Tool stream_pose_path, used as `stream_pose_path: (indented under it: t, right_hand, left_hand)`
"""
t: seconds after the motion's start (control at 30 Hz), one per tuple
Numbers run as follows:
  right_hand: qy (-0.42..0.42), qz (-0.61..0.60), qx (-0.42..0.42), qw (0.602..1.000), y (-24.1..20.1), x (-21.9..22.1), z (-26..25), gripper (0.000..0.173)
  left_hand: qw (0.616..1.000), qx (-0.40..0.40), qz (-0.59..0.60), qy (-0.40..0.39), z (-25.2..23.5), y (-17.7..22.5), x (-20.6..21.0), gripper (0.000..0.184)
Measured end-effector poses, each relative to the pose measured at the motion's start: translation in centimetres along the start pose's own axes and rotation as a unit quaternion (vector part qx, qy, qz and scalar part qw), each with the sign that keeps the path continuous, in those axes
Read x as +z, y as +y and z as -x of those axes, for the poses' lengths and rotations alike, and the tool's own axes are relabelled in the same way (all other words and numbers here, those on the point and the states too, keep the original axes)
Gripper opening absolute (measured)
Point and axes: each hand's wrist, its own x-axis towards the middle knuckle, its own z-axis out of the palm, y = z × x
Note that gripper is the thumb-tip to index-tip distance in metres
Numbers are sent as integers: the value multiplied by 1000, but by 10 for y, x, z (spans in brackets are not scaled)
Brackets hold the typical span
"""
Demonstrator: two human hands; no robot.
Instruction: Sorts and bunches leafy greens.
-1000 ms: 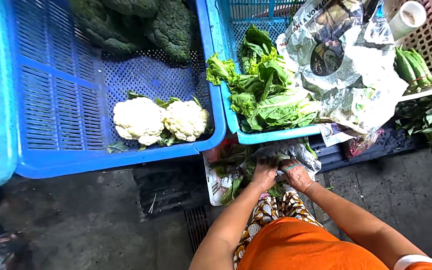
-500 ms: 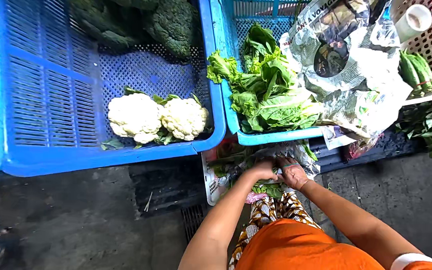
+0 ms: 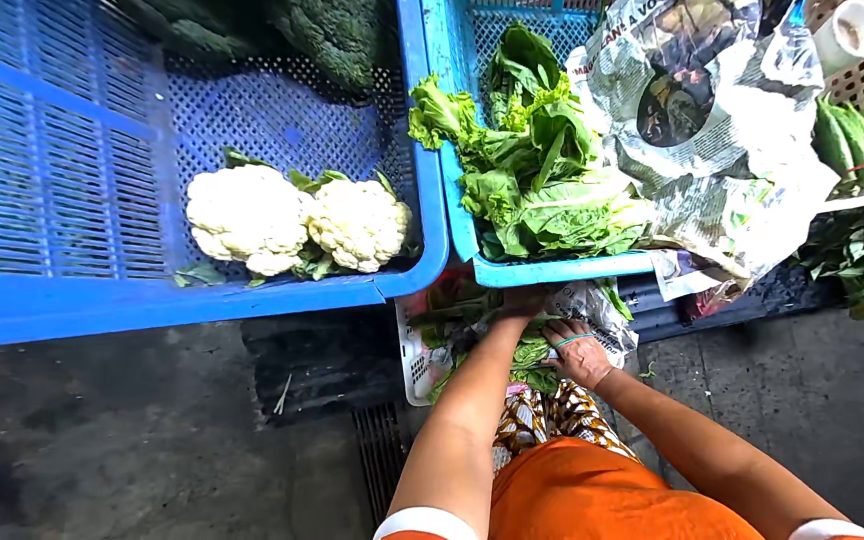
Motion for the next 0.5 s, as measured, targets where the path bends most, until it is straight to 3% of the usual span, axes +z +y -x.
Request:
stream_pose_path:
  t: [0.23, 0.27, 0.33, 0.4, 0.47, 0.5]
  right_hand:
    - [-82, -24, 15, 996, 12, -12, -25, 64]
    - [-86, -23, 16, 996, 13, -15, -26, 64]
    - [-80, -28, 12, 996, 15, -19, -28, 61]
    - [-75, -40, 12, 996, 18, -16, -29, 54]
    - [-85, -44, 14, 995, 20, -18, -33, 57]
    - [-91, -50, 18, 994, 21, -20, -36, 58]
  left_hand:
    - [998, -21, -15, 56, 17, 14, -7, 46]
    - [998, 2, -29, 61, 27, 15, -9, 41]
    - [997, 65, -46, -2, 48, 9, -9, 40]
    - [986, 102, -92, -92, 67, -1, 5, 58]
    - [975, 89, -141, -145, 77, -7, 23, 100]
    - [973, 76, -160, -147, 78, -8, 31, 112]
